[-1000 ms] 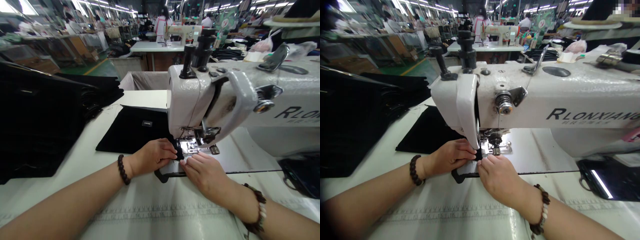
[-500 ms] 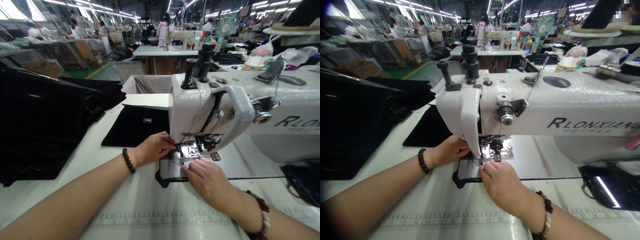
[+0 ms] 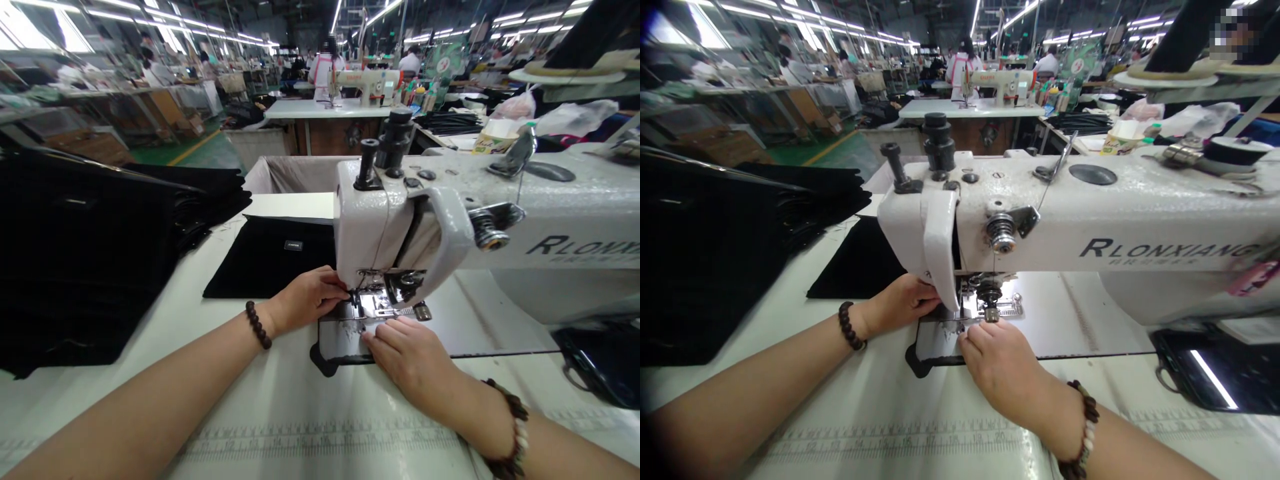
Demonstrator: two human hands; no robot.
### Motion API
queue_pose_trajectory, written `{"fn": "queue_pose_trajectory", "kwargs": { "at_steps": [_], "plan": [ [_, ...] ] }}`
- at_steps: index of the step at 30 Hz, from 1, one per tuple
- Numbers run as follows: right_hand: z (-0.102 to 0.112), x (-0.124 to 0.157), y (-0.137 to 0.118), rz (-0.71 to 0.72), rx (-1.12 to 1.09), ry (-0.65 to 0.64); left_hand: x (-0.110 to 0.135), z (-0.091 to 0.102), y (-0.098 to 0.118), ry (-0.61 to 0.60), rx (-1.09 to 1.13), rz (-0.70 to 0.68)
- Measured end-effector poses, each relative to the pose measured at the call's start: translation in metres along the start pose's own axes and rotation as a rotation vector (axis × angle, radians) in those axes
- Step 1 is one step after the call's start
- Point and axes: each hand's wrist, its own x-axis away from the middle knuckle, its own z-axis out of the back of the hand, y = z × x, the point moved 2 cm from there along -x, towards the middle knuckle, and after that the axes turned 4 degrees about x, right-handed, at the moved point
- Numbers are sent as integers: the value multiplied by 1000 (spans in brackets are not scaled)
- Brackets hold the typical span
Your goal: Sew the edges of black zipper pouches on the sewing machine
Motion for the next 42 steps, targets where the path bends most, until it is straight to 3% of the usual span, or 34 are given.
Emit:
{"fn": "queue_pose_trajectory", "kwargs": {
  "at_steps": [4, 8, 10, 13, 17, 20, 24, 35, 39, 42],
  "plan": [
    [-1, 1, 0, -5, -8, -21, -4, 8, -7, -41, -35, 17],
    [0, 2, 4, -20, -18, -39, -3, 36, -26, -86, -199, 175],
    [3, 3, 6, -31, -28, -52, 7, 50, -24, -122, -270, 247],
    [7, 6, 8, -27, -39, -75, 34, 55, 9, -289, -361, 370],
    [8, 8, 3, 70, -41, -149, 66, 26, 79, -460, -324, 533],
    [9, 8, 1, 93, -43, -181, 72, -2, 117, -468, -286, 585],
    [11, 9, 5, 44, -83, -241, 65, -25, 138, -413, -244, 583],
    [21, 15, -7, -69, -42, -323, 61, -39, 148, -432, -349, 472],
    [23, 12, -10, -70, -55, -291, 57, -30, 138, -320, -301, 349],
    [20, 12, -9, -42, -90, -259, 43, -17, 116, -198, -303, 288]
  ]
}}
